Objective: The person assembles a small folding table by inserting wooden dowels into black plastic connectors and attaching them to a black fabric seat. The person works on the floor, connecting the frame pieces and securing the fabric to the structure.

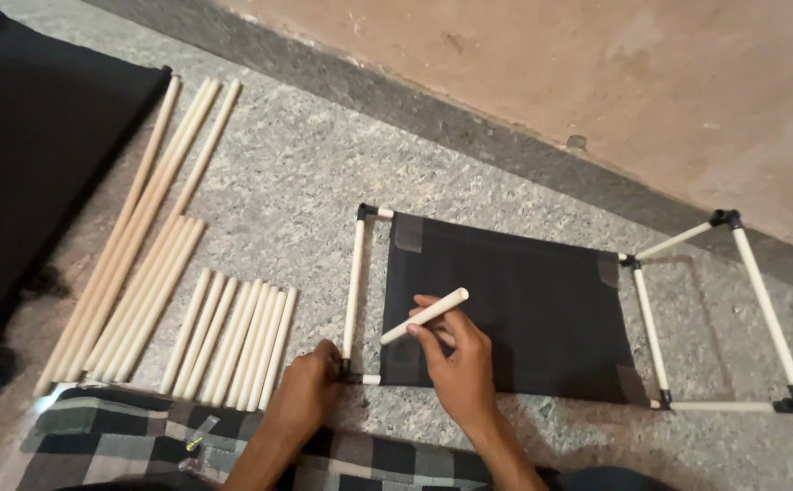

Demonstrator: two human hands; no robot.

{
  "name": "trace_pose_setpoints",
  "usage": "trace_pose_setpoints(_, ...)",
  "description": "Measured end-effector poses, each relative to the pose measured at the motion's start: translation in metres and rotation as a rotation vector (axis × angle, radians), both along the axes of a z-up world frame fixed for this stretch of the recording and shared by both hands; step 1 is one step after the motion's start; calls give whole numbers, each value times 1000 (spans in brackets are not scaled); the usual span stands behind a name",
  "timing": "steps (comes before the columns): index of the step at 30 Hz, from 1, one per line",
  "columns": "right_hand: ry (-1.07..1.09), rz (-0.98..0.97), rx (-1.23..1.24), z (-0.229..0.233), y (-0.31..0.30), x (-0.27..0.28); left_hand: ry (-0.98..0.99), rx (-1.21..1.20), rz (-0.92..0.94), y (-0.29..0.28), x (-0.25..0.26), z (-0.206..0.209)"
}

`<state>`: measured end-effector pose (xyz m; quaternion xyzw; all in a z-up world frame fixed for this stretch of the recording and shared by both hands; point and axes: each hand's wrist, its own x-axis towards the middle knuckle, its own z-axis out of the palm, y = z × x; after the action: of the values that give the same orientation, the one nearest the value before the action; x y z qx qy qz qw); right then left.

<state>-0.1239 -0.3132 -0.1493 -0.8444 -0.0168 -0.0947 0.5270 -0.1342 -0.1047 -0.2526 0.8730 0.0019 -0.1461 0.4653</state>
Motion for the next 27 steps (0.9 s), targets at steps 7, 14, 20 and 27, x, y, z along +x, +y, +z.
trace_pose_setpoints(7,119,16,-7,12,13,-3,66,-141,-5,-5,3,20)
trace_pose_setpoints(14,123,83,-22,0,19,-14,40,-237,-27,-8,3,34)
trace_pose_setpoints(20,136,109,-107,-3,22,-16,41,-185,-80,-8,3,37)
trace_pose_setpoints(27,185,123,-95,-3,22,-17,169,-277,-125,-11,4,37)
